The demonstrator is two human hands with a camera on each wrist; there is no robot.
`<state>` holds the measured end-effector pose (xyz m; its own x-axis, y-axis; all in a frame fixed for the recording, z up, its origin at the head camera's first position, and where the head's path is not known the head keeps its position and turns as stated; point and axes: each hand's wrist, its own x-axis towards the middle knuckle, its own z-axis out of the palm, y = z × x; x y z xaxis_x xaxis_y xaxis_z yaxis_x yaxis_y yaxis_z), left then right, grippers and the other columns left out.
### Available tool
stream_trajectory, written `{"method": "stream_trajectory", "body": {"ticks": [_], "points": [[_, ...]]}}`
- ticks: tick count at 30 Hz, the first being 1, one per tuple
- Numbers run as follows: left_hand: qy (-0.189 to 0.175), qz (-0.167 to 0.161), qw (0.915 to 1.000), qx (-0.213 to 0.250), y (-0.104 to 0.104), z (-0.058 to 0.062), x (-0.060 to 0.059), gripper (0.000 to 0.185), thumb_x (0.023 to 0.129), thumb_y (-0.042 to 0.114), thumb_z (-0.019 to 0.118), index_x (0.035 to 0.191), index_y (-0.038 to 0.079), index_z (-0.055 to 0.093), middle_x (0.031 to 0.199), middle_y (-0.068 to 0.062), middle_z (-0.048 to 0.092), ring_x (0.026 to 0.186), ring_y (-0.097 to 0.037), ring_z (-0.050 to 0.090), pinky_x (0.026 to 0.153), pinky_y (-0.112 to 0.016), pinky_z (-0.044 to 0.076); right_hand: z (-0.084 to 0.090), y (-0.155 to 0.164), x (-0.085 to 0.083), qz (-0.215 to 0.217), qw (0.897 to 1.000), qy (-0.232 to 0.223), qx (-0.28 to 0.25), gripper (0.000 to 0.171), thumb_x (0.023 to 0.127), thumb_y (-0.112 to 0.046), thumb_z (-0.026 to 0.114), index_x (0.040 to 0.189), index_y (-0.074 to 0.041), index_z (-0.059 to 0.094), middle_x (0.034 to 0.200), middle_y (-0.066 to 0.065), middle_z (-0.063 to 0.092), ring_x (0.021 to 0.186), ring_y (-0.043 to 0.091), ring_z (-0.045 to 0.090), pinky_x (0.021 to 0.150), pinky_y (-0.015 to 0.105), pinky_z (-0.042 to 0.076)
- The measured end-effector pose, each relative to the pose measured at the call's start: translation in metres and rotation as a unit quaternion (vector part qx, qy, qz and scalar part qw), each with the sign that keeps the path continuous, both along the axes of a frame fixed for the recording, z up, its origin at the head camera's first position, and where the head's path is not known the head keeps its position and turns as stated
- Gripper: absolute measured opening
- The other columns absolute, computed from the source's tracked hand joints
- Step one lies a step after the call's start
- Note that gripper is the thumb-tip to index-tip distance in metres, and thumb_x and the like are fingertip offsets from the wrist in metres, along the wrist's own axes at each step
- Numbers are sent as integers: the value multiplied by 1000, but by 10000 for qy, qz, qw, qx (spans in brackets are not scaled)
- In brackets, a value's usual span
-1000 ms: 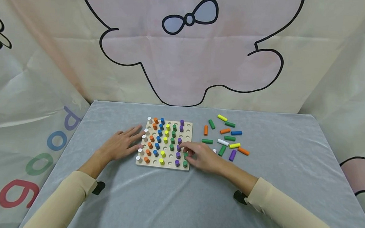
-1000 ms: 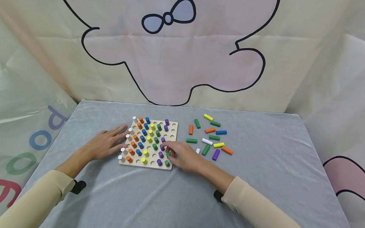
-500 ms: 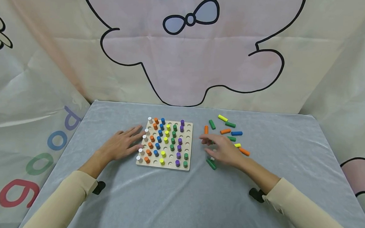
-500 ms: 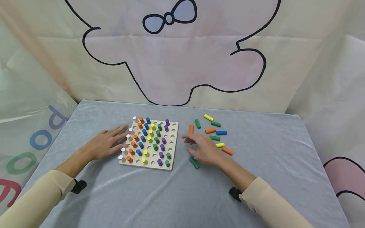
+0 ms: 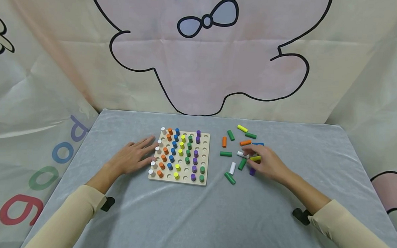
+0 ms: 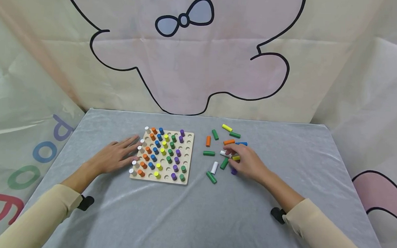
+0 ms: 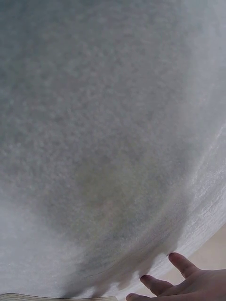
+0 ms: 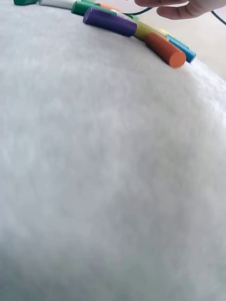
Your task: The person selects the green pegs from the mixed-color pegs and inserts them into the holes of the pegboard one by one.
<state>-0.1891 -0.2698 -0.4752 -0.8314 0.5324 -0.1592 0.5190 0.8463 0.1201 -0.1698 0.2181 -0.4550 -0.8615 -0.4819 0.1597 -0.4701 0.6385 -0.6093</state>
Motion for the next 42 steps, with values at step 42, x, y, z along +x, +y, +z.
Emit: {"method": "stream_trajectory", "body": {"ticks": [42], "points": [[65,-41,10000,34,1,2,2,69,101,58,44,157,19,33,165,-12,19,149,-34,25,106,-63,34,-11,-2,-5,235,9964,-171,792,40,87,6,69,124,-9,69,104,-5,72,88,16,50,72,32,41]]}}
